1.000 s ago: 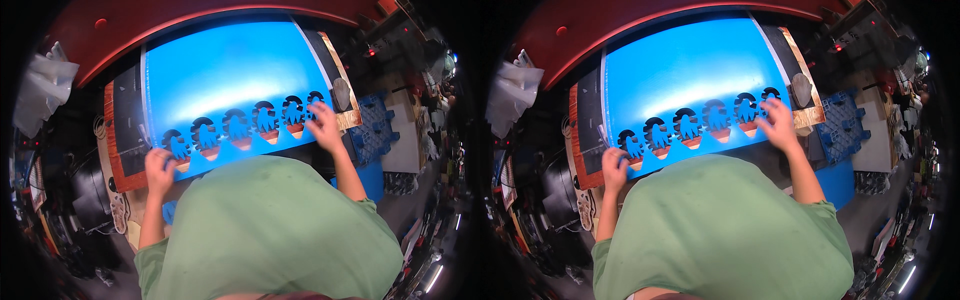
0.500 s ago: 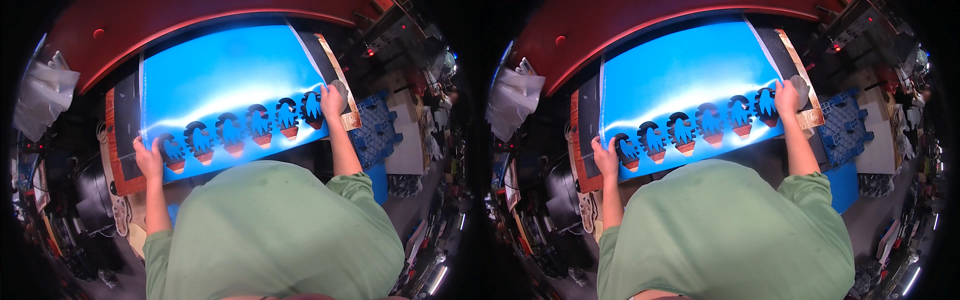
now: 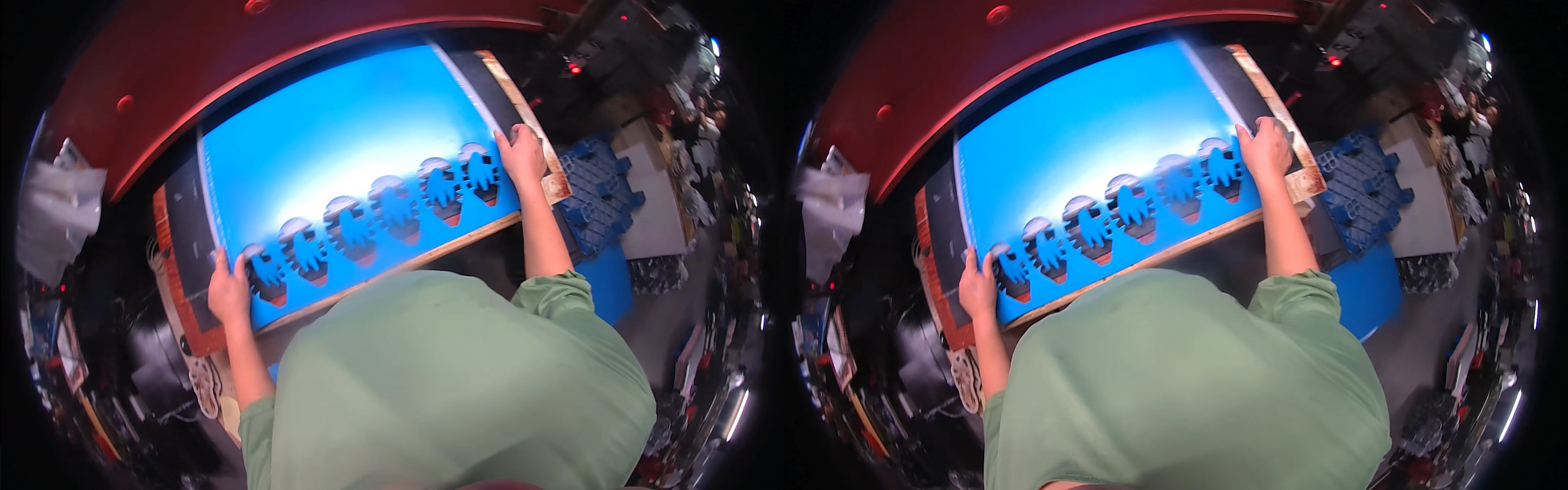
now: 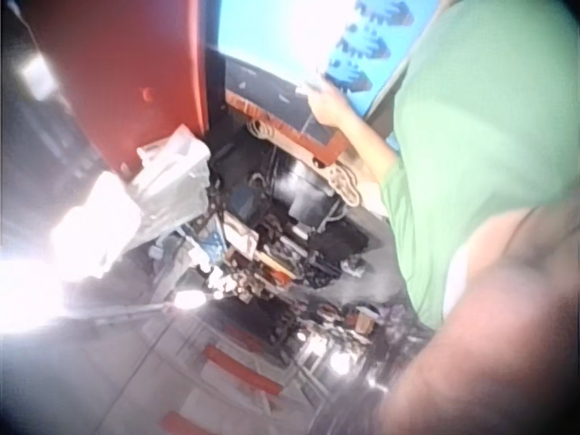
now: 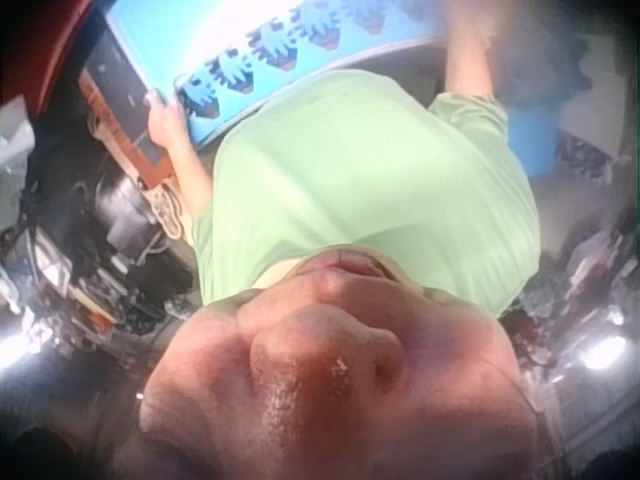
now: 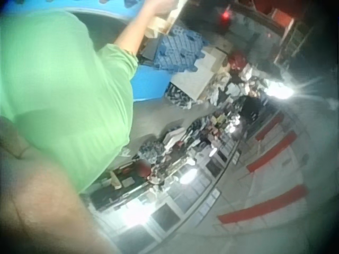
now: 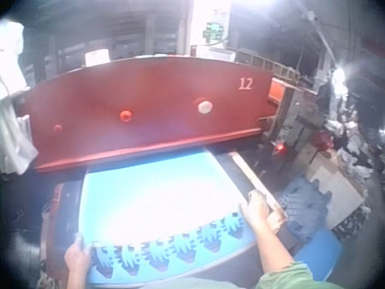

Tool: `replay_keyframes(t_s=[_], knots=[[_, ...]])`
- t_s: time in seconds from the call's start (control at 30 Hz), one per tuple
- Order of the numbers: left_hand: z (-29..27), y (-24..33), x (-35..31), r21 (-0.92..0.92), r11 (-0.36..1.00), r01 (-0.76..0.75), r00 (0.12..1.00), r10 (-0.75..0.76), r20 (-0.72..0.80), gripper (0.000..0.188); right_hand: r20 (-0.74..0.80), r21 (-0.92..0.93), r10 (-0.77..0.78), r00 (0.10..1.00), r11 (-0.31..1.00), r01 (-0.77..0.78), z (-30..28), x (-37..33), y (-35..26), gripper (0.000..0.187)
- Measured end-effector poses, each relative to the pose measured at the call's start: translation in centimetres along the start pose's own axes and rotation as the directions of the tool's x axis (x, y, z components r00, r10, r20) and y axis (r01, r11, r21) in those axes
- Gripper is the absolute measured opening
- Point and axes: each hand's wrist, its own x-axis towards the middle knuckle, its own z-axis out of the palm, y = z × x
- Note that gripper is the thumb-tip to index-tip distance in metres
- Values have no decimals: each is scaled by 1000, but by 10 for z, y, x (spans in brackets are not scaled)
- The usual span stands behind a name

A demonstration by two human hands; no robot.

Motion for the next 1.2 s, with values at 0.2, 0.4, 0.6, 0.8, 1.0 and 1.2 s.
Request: replay_keyframes(t_s=[0.2,0.4,0.6,0.8,1.0,1.2], knots=[[9,-29,-15,20,995,-98,985,100,-139,48,127,-129,30,991,992,-13,16,44,32,78],[6,-32,-32,-11,997,-81,957,74,-281,44,147,-115,-174,974,975,191,45,67,67,87],[13,-20,-40,-18,984,-178,939,165,-303,47,-188,-94,47,981,993,-66,-9,36,37,87],[17,-10,-36,-76,951,-300,888,250,-387,51,-102,615,-462,881,667,421,-9,-36,-123,76],[19,-1,-56,-184,938,-294,907,212,-364,56,336,499,-707,622,694,519,52,-141,-297,86],[19,-4,-63,-319,899,-300,924,191,-331,56,373,150,-627,684,768,622,74,-201,-377,77]])
